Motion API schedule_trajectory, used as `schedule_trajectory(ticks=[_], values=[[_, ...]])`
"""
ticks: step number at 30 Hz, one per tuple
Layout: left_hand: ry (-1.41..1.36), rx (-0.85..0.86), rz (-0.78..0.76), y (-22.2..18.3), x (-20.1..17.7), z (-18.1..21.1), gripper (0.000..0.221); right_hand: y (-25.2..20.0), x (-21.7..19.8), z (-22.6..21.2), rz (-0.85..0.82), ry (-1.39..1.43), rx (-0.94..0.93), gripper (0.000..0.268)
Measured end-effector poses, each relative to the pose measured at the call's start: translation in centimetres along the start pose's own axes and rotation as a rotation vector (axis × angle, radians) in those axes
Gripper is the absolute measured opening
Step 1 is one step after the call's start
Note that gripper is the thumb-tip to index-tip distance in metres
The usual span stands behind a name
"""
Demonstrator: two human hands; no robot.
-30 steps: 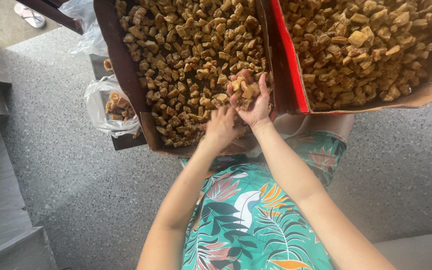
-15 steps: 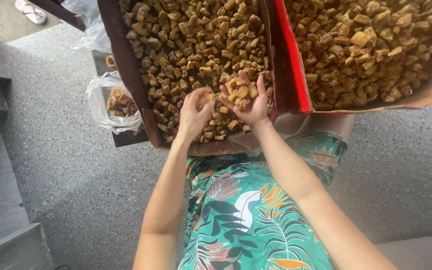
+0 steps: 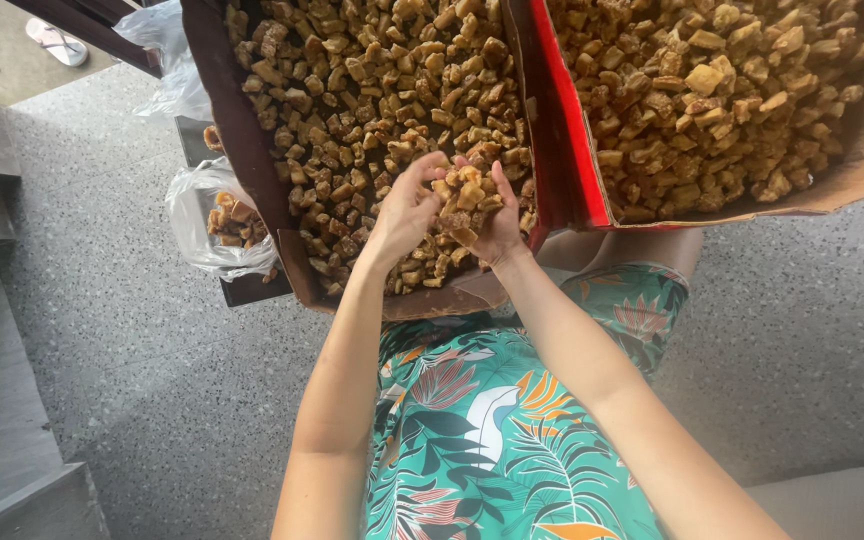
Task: The person repeatedly scoops dried fruit pieces from a large cardboard box with both hands and transfers them into a second adjacent box. The hands lift handfuls from the left box and drop them into the right box throughout the clip.
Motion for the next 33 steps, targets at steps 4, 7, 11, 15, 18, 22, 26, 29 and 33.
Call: schedule_trajectory(ticks=[4, 7, 11, 15, 18, 22, 26, 29, 33], values=[[-0.152, 0.008, 0.069, -0.5, -1.0, -0.9, 0.066, 0.0, -0.3, -0.2, 0.067, 0.069, -0.034, 0.053], [-0.399, 0.060, 0.062, 0.0, -1.2, -1.7, 0.057, 0.0, -0.2, -0.5, 0.040, 0.168, -0.052, 0.049], [-0.752, 0.089, -0.024, 0.3, -1.1, -3.3, 0.041, 0.1, -0.2, -0.9, 0.004, 0.142, -0.078, 0.049], [-0.967, 0.097, -0.044, 0.0, -1.0, -4.6, 0.040, 0.1, -0.3, -0.7, 0.029, 0.099, -0.076, 0.050], [-0.855, 0.100, 0.027, 0.0, -0.9, -4.7, 0.041, 0.0, 0.6, -0.4, -0.056, 0.063, -0.027, 0.050], [-0.330, 0.106, 0.016, 0.3, 0.2, -2.8, 0.039, 0.0, 0.8, -0.5, -0.029, 0.084, -0.019, 0.054], [0.024, 0.162, 0.160, -0.1, -0.2, -0.9, 0.042, -0.2, 0.7, -0.5, -0.019, 0.001, -0.002, 0.053], [-0.231, -0.104, 0.246, -0.9, -1.4, -3.9, 0.037, -0.3, -0.3, -0.5, 0.063, 0.030, -0.014, 0.048], [0.154, 0.148, 0.484, -3.9, -3.2, -5.0, 0.028, -0.1, 0.3, -0.3, -0.091, 0.187, 0.000, 0.041]])
Point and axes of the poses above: each hand's wrist, its own y-axis towards the middle knuckle, its own x-axis out of the palm, z = x × y, the point moved 7 cm from there along y, towards the middle knuckle, and after that the axes turned 10 degrees about -z, right-handed, at the moved point
